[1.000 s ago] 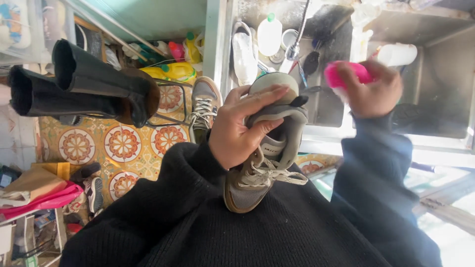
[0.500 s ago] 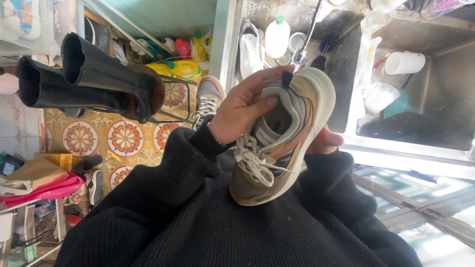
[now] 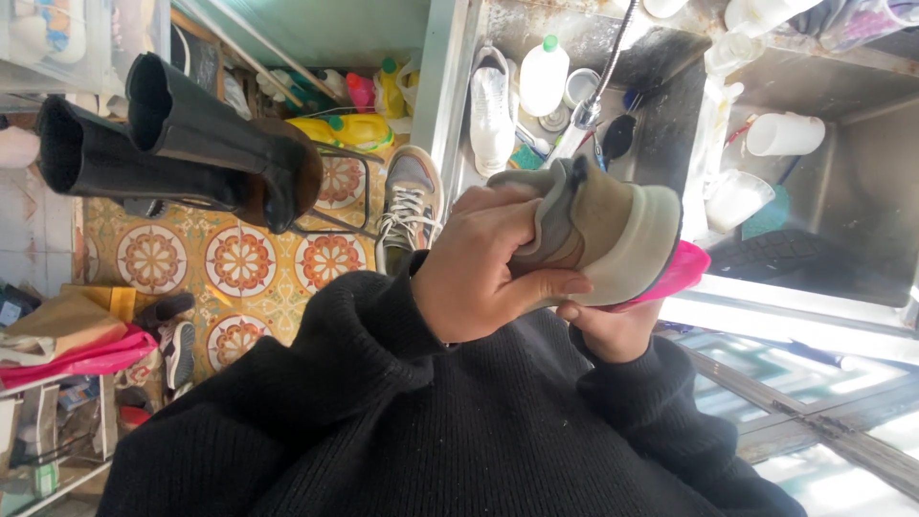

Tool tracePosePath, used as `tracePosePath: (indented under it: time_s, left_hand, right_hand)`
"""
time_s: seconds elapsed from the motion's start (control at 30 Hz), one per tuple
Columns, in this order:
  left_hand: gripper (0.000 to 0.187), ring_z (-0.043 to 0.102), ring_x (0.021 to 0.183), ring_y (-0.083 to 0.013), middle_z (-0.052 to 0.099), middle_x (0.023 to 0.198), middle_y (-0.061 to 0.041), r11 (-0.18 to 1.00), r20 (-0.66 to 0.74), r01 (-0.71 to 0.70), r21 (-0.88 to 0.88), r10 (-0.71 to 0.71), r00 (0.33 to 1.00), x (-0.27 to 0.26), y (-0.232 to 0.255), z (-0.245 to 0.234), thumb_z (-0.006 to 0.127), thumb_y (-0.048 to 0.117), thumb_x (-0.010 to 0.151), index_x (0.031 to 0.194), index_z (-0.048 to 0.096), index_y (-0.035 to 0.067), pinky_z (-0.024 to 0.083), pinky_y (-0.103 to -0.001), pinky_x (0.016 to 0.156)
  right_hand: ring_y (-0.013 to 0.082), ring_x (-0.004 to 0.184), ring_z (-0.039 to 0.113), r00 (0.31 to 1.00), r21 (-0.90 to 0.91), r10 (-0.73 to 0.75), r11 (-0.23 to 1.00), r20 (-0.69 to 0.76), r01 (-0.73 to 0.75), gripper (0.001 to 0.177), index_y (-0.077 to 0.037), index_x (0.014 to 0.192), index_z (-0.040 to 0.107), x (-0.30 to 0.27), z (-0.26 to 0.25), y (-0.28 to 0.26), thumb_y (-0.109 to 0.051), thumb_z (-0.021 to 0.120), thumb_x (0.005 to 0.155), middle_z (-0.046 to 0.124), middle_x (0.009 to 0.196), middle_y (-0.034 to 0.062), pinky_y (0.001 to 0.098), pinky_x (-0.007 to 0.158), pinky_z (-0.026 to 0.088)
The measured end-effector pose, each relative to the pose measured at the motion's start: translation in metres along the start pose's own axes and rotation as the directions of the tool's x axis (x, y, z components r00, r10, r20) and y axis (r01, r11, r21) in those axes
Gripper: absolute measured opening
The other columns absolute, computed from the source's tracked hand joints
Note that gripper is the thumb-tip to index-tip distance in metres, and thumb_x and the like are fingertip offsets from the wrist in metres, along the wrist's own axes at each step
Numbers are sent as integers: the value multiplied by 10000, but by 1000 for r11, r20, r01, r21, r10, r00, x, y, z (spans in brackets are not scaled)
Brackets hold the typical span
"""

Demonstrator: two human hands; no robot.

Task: The person cleans a pair of sneakers by scrubbing the outer surfaces and interiors with a pink brush and a green cloth at a sink.

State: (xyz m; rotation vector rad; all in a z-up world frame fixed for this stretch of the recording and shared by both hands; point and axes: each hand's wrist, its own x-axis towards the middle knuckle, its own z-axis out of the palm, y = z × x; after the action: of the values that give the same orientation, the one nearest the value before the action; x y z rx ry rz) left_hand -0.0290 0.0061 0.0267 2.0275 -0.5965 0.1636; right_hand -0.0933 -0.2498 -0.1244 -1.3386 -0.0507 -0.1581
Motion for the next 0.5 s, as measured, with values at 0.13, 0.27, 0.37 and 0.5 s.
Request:
tracePosePath:
  time_s: [0.13,0.27,0.37,0.5]
  left_hand:
    - [473,776,856,-344,771,848,-16,998,133,62,14,-63,989,-21,-14,-4,829,594,1082,1045,722,135,556,-483,940]
    - [604,634,600,-282,629,654,8,986,276,148,77,-164,947,-45,-16,-7,823,643,1106,847,556,167,488,-481,667]
    - [650,624,595,-273,590,629,39,939,447,331,92,-336,829,-66,-19,2,885,714,1042,832,529,213,454,-491,647]
    - [458,818,878,-464,869,902,-72,935,518,341,97,-340,785,-87,-15,28,873,644,1031,1040,732,208,543,-599,749]
  right_hand:
    - [388,1538,754,999,226,38,973,-12,-34,896,-38,1753,590,0,-37,33,-388,1014,1045,751,1651,203,576,1411,631]
    - [385,1248,780,990,48,0,999,-139,6,959,-143,1836,510,7,-107,45,-449,985,1061,719,1573,264,535,1008,705]
    - [28,1028,778,950,249,149,943,276,-220,300,-142,1360,721,42,-148,35,17,547,1174,718,1210,-5,76,793,602]
    - [467,1255,834,770,-450,-147,737,621,505,809,126,1443,755,74,-37,-60,-523,931,992,799,1378,325,556,1101,731]
